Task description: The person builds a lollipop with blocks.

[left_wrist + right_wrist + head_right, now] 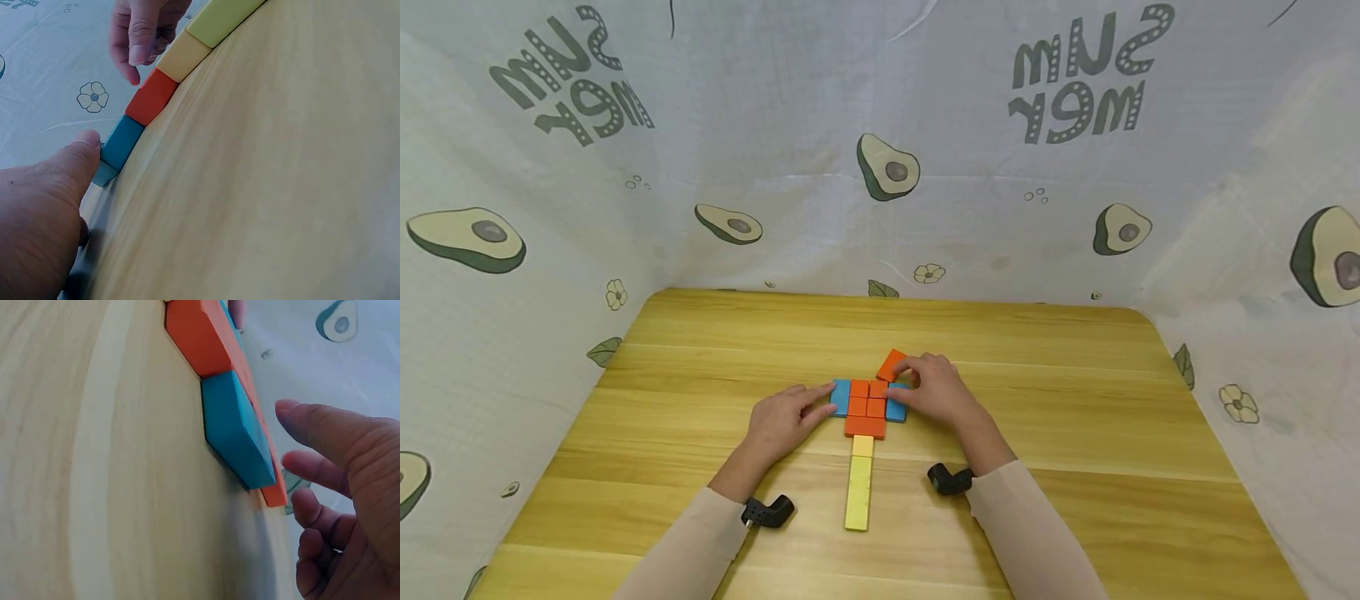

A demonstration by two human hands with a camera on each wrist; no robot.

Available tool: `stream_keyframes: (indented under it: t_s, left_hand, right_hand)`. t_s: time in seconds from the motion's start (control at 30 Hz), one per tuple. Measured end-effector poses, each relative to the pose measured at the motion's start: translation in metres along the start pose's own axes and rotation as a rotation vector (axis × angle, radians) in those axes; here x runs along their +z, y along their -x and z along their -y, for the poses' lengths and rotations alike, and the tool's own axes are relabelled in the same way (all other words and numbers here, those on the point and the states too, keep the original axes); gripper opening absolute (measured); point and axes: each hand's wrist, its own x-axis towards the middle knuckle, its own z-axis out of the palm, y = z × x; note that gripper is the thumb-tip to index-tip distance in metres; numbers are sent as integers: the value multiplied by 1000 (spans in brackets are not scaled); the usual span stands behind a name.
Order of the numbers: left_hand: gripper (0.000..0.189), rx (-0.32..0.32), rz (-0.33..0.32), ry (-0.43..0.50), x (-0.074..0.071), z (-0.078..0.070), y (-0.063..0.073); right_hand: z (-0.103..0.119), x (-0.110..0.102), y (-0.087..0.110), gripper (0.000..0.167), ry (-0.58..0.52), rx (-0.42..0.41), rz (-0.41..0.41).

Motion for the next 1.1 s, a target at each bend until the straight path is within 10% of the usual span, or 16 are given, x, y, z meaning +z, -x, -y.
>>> stream_keyframes:
  t_s: [1.1]
  left_hand:
    - [45, -11, 13, -14, 3, 2, -1]
  right_hand:
    - [-4, 10, 7, 29, -97, -11, -34]
